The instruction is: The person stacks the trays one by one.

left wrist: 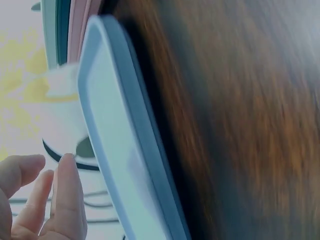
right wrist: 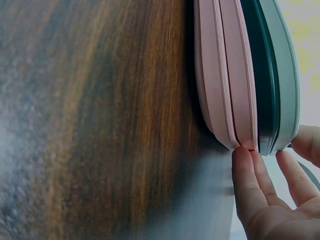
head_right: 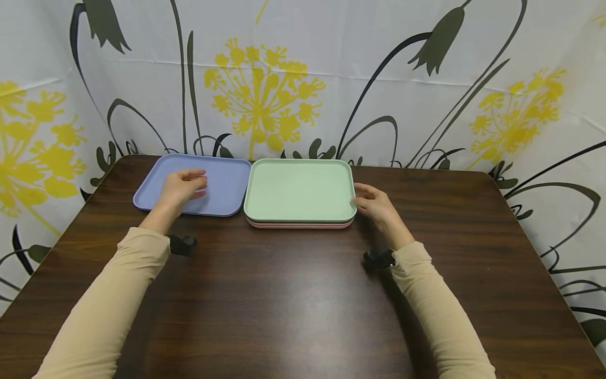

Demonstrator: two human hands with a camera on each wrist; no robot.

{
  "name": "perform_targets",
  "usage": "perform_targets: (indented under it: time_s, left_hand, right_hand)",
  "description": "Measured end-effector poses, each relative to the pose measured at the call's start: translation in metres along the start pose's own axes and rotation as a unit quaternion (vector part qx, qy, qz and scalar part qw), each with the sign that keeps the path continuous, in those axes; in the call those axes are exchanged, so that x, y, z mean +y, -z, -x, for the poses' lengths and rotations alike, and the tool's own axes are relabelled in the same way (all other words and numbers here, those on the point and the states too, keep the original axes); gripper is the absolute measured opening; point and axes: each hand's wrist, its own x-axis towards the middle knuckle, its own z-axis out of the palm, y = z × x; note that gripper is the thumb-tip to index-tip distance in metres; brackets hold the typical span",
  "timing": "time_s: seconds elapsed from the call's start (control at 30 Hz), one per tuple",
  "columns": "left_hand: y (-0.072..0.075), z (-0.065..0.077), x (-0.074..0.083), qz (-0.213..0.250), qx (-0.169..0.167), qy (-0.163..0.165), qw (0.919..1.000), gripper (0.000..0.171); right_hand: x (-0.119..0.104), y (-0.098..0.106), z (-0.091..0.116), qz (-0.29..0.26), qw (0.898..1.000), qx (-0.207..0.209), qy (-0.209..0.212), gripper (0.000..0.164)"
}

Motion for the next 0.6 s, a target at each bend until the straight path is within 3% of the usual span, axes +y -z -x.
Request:
perform_targets:
  time_s: [0.4,0.6]
  left_hand:
    - [0.034,-0.005,-0.01,-0.009,0.073,-0.006,0.9972,0.043]
    - [0.048,-0.007,-0.015,-0.015,0.103,0.007,0.9945,0.043]
  right_hand:
    - [0.0,0.002,0.0,-0.002,1.0,-0.001,-0.007,0.057]
    - [0.002,0.002,0.0,0.002,1.0,-0.001,-0.006,0.057]
